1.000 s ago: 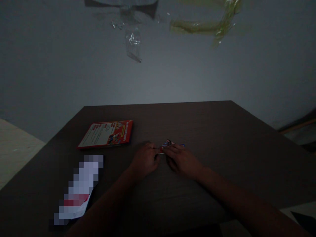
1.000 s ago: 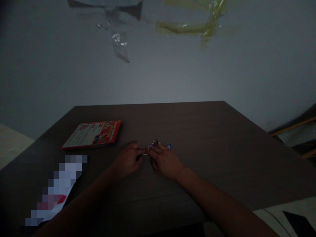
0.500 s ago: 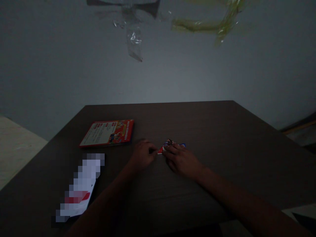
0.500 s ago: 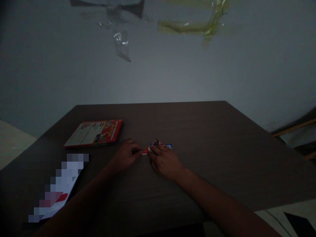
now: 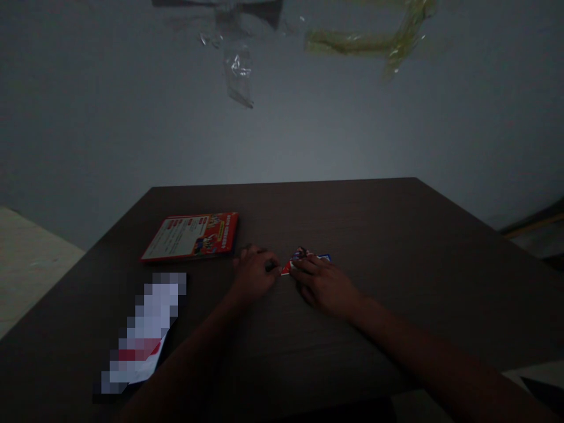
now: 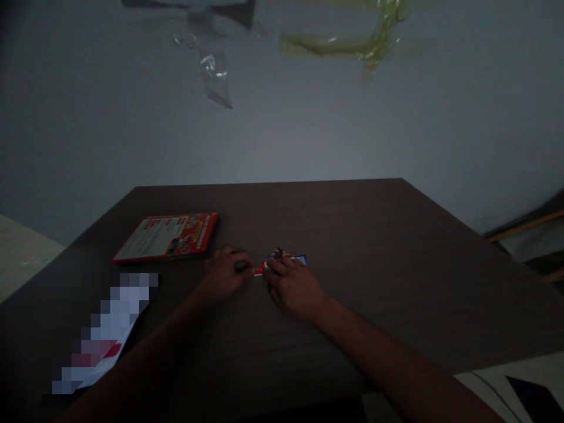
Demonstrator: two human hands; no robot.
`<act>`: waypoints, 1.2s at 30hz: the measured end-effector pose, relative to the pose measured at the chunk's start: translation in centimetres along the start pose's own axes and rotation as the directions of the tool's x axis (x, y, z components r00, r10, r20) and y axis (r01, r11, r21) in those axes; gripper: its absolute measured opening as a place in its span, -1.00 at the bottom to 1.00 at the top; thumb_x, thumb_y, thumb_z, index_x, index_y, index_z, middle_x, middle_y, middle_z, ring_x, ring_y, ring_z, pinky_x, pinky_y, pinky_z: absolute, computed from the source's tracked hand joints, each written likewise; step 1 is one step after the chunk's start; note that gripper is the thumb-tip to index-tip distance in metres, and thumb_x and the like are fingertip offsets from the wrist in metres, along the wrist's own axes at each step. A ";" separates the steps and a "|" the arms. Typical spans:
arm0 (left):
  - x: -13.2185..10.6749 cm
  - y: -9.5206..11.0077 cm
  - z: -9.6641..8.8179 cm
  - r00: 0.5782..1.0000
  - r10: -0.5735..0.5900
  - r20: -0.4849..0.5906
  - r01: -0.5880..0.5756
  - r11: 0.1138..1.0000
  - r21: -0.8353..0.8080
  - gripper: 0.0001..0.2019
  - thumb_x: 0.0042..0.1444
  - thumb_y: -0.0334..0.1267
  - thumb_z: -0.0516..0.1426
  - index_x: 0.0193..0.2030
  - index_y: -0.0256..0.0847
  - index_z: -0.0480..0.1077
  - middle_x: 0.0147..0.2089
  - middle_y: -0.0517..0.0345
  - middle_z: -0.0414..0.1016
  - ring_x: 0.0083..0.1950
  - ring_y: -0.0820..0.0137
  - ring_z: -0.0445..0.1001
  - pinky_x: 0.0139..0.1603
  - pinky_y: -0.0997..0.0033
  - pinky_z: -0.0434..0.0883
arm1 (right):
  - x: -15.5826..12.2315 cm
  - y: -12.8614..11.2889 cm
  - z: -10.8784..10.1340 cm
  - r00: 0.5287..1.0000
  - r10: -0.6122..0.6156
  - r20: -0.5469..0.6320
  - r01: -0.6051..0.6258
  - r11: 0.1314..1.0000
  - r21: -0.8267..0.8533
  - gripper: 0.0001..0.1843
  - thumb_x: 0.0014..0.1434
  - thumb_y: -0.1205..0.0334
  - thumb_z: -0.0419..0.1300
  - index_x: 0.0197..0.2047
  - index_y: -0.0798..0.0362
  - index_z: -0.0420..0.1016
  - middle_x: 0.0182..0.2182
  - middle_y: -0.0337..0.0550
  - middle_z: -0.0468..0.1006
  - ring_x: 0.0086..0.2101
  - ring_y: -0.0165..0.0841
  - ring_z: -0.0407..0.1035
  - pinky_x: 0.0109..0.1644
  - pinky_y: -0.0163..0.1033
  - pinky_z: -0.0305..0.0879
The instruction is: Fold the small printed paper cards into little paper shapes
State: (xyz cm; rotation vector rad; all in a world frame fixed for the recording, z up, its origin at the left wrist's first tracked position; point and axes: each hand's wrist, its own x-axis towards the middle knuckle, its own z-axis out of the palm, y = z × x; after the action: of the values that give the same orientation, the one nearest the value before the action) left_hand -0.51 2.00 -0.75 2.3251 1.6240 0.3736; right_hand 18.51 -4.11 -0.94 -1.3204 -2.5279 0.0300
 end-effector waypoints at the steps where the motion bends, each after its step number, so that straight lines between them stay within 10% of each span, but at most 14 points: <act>1: 0.0 0.1 0.1 1.000 0.002 -0.008 -0.002 1.000 0.003 -0.86 -0.01 -0.11 0.15 -0.29 0.01 0.46 -0.11 0.08 0.36 -0.03 0.17 0.27 -0.12 0.15 0.17 | 0.0 0.0 0.0 1.000 -0.001 0.002 0.001 1.000 0.005 -0.63 0.18 0.30 0.01 0.05 0.08 0.39 0.07 -0.04 0.38 0.09 -0.22 0.19 0.24 -0.07 0.02; 36: 4.9 4.0 2.6 0.994 0.039 -0.099 -0.035 0.998 0.045 -0.81 0.11 -0.10 0.07 -0.21 -0.06 0.43 -0.10 0.03 0.38 0.00 0.14 0.26 -0.03 0.10 0.17 | 0.1 -0.2 -0.7 1.000 0.023 0.017 -0.023 1.000 0.001 -0.68 0.16 0.29 0.03 -0.04 0.07 0.45 -0.01 -0.04 0.41 0.07 -0.18 0.19 0.20 -0.05 0.08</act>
State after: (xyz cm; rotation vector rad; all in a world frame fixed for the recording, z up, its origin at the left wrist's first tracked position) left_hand 5.54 5.14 -1.39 2.4072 1.6512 0.4739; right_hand 18.48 -4.30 -0.17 -1.3543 -2.5262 0.0473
